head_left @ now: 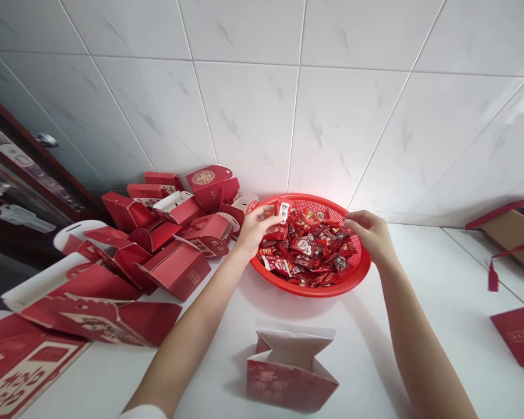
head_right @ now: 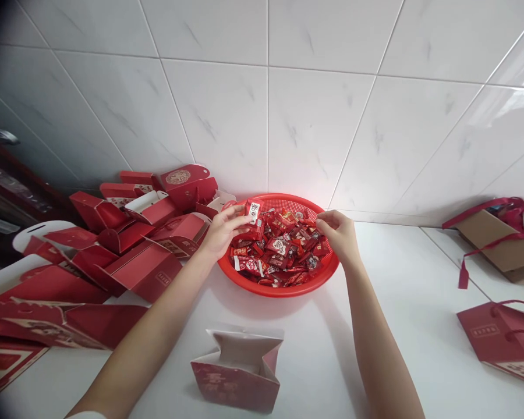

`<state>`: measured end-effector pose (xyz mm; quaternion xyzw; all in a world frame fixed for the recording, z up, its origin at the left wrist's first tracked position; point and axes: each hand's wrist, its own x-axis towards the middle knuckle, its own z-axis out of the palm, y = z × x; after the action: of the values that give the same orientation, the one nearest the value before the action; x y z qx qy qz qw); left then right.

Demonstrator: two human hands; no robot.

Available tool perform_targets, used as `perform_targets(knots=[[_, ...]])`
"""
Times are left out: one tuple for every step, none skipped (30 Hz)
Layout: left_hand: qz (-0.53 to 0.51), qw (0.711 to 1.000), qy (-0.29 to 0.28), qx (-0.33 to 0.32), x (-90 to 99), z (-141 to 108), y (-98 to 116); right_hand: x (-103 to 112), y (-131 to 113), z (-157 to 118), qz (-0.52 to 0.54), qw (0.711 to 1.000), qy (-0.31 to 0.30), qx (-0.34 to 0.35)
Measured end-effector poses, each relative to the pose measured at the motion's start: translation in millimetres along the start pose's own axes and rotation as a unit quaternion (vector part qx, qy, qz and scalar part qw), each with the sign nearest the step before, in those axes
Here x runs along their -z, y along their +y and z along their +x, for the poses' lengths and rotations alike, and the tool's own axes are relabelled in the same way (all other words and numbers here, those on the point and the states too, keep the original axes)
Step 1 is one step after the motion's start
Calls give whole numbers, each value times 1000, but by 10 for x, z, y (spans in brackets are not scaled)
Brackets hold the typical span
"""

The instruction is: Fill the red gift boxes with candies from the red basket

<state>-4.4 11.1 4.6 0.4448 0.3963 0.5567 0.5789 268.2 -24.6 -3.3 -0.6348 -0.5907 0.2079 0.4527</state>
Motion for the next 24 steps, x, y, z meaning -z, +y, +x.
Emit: perform_targets(knots=[[6, 1000, -5, 4, -1, -1, -3, -6, 27, 64, -30, 999, -14, -1], [12, 1000, -9, 6, -1, -2, -5, -20, 45, 138, -55, 998, -30, -1], [18, 1000, -11, 8, 1, -2, -8, -39, 55, 218, -75, 996, -46, -1], [22, 1000, -11, 7, 3, -1, -10, -64, 57, 303, -95, 993, -64, 1], [26, 1000, -12, 5, 7, 1, -13, -95, 54, 388, -117, 989, -84, 5], [31, 999, -12, 3, 11, 4, -17, -131, 48, 469, -140, 985, -105, 11], [36, 999, -13, 1, 15, 8, -22, -170, 41, 544, -161, 979, -126, 17], [41, 999, -15, 0, 20, 13, -29, -213, 37, 611, -180, 972, -146, 23], [47, 999, -16, 1, 26, 20, -38, -255, 35, 666, -198, 966, -166, 26], [52, 998, -17, 2, 32, 28, -49, -297, 37, 710, -212, 960, -183, 29], [57, 998, -17, 4, 38, 36, -61, -334, 42, 742, -225, 954, -198, 30], [61, 998, -18, 5, 43, 45, -73, -364, 49, 763, -233, 949, -210, 32], [66, 998, -21, 5, 48, 52, -83, -384, 57, 773, -239, 945, -221, 33], [69, 997, -24, 4, 52, 57, -92, -394, 64, 775, -239, 943, -229, 36], [71, 997, -28, 2, 54, 60, -97, -392, 68, 769, -235, 942, -236, 40], [72, 997, -31, 1, 54, 61, -98, -380, 69, 756, -225, 942, -244, 45], [71, 997, -33, 0, 51, 59, -96, -359, 65, 737, -210, 943, -254, 50], [69, 997, -34, 0, 48, 55, -90, -334, 57, 714, -190, 943, -267, 55], [67, 997, -34, 1, 43, 49, -81, -306, 46, 687, -166, 942, -285, 59], [66, 997, -34, 2, 37, 42, -71, -280, 32, 657, -139, 940, -307, 62], [67, 997, -35, 4, 32, 36, -60, -259, 18, 624, -110, 935, -331, 63], [68, 997, -35, 5, 27, 30, -49, -242, 4, 591, -83, 929, -357, 62], [69, 997, -35, 6, 24, 24, -39, -233, -8, 557, -56, 921, -380, 61], [69, 997, -35, 7, 21, 20, -31, -230, -19, 523, -32, 914, -400, 59]])
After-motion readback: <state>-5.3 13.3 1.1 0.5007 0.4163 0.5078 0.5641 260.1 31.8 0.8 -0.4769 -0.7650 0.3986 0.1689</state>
